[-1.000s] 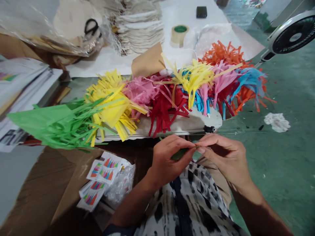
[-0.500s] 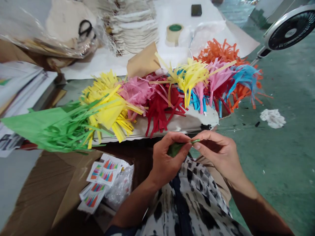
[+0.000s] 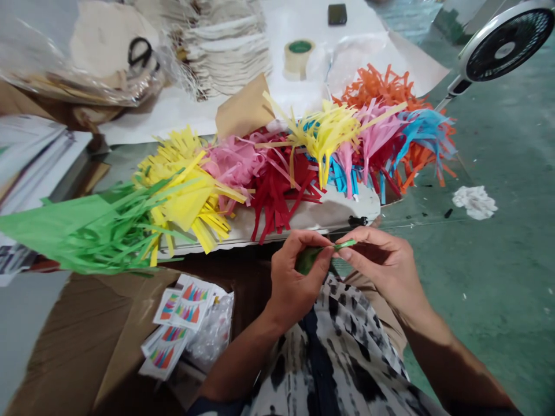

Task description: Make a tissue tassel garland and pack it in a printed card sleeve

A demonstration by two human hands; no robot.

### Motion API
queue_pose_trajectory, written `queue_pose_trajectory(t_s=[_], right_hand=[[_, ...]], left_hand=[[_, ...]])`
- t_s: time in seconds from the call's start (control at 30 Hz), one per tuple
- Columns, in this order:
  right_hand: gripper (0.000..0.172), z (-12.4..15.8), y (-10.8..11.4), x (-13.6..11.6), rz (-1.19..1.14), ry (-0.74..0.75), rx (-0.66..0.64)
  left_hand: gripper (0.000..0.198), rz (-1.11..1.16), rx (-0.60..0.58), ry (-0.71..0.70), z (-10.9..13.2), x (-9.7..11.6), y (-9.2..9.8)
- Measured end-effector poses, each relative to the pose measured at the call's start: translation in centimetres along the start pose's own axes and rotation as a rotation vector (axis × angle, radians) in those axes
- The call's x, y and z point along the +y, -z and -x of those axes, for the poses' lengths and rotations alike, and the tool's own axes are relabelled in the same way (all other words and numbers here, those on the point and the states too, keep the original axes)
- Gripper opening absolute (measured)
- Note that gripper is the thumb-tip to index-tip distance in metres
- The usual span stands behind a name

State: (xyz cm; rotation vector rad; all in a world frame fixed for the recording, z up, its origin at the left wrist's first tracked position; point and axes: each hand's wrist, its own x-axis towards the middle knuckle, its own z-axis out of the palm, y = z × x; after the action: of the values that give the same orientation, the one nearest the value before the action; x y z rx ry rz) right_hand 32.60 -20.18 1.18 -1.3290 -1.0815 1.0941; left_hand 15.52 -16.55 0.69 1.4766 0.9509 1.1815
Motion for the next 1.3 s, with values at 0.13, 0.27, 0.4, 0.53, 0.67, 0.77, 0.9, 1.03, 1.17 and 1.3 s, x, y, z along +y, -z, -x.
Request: queue_pose_trajectory(t_s=[0.13, 0.27, 0.4, 0.53, 0.67, 0.77, 0.9, 1.03, 1.17, 1.3], right_hand=[[0.020, 0.3, 0.2, 0.3, -0.008, -0.016, -0.017], [0.010, 0.5, 0.7, 0.5, 0.015, 0.063, 0.112], [0.008, 0.5, 1.1, 0.1, 0.203, 0.151, 0.076], [0.011, 0.7, 1.2, -0.3, 0.293, 0.179, 0.019], [0.014, 1.0, 1.0, -0.1, 0.284, 0.161, 0.142], [0.016, 1.3, 0.6, 0.3, 0.262, 0.132, 0.193], [0.016, 1.5, 0.5, 0.6, 0.257, 0.125, 0.224], [0.009, 0.9, 1.1, 0.3, 0.151, 0.084, 0.140], [0.011, -0.1, 1.3, -0.3, 0.126, 0.046, -0.076], [0.031, -1.0, 0.8, -0.8, 0.050, -0.047, -0.088]], left_hand=[[0.006, -0.020, 0.000, -0.008, 0.0, -0.2, -0.5], [0.009, -0.012, -0.064, 0.039, -0.3, 0.0, -0.4], [0.016, -0.192, -0.272, -0.003, -1.0, 0.3, -0.2], [0.020, -0.285, -0.382, -0.002, -1.3, 0.3, -0.2], [0.022, -0.220, -0.439, 0.114, -1.1, 0.2, 0.0], [0.029, -0.133, -0.475, 0.207, -1.1, 0.2, 0.2], [0.037, -0.027, -0.505, 0.301, -0.9, 0.1, 0.5], [0.037, 0.068, -0.444, 0.377, -0.4, -0.3, 0.4], [0.033, 0.132, -0.425, 0.362, -0.7, -0.6, 0.0], [0.038, 0.310, -0.454, 0.434, -1.3, -1.0, -0.4]])
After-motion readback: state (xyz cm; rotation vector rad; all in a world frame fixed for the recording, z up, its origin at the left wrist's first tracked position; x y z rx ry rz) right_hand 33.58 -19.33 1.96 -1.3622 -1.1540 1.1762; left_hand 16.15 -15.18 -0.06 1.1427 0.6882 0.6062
